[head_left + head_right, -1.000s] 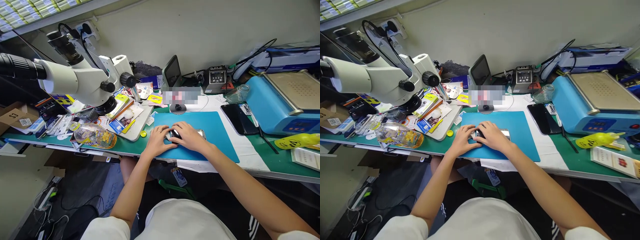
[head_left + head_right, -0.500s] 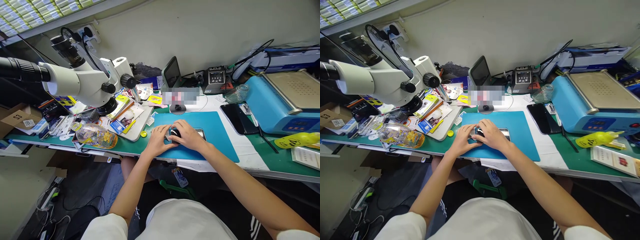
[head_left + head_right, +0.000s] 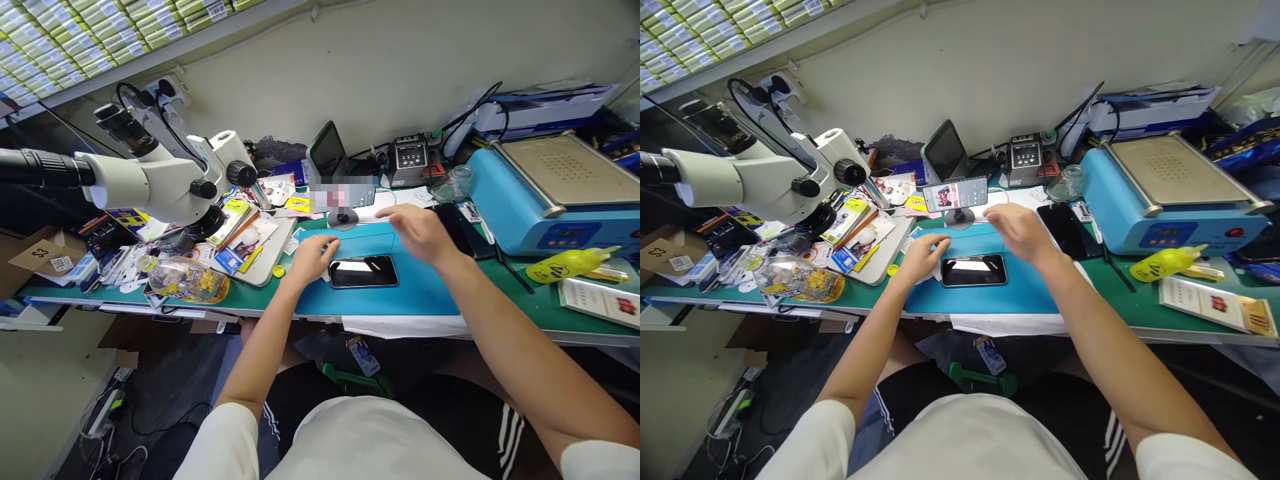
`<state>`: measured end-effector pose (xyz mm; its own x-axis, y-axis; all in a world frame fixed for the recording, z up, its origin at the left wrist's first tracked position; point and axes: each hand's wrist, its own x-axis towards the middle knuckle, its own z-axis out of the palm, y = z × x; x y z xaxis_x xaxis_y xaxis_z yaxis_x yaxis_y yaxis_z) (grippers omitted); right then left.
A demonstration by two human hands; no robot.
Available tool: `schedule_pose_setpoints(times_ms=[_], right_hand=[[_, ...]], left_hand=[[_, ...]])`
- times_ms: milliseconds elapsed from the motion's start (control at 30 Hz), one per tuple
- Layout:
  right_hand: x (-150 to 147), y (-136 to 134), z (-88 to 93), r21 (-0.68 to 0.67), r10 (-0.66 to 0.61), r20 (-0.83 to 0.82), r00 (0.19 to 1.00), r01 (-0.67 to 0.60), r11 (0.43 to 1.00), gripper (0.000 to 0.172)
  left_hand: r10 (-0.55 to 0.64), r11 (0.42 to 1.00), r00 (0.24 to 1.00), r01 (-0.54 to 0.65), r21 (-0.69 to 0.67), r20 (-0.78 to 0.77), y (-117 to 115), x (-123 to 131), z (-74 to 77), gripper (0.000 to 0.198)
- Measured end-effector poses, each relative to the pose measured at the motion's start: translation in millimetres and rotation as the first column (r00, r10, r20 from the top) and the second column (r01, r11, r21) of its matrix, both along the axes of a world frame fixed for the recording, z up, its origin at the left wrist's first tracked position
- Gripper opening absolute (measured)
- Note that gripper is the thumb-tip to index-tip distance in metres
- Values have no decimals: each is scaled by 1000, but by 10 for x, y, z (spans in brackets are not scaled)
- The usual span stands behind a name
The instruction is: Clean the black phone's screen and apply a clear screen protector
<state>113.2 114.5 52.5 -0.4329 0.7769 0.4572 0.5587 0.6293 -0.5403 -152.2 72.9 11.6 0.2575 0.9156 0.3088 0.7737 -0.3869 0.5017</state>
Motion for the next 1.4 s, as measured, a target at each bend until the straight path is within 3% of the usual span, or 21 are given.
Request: schedule_pose_setpoints(times_ms=[67,167,300,400,533,633,800,967,1233,1400], right_hand=[[258,-102,-47,-20,-134,-64,989,133,991,74],[571,-450,-259,-117,-251,-28,967,247,962,56],[768,-970,-602,-200,-267,-64,961,250,947,38],[791,-1132,-755,-209,-282,-111,953,255,944,32],[750,-1079,-801,-166,-295,-91,951,277,946,29],[720,-1044,-808,-98,-260,-36,965,255,962,27],[696,-1089,-838,-38,-237,5,972,237,971,26],[666,-1096,-805,-58,-248,37,968,249,967,28],[661,-1097,-818,-33,-246,81,966,250,968,29],[666,-1101,-835,-4,-238,88,967,240,971,28]], left_hand=[[52,998,999,-52,28,0,-10,-65,7,28],[105,992,994,-104,67,-2,-229,-183,-62,31],[117,990,993,-114,85,-28,-586,-263,-278,19],[142,984,990,-138,115,-24,-669,-266,-393,16],[149,975,989,-147,165,-6,-619,-213,-366,22],[77,983,997,-71,170,-28,-635,-106,-303,24],[-68,997,972,73,16,-224,-942,89,-306,43],[-28,997,937,1,-77,-348,-1267,211,-342,60],[102,991,925,-128,-49,-366,-876,388,-333,60],[89,991,925,-118,-56,-369,-1180,381,-317,58]])
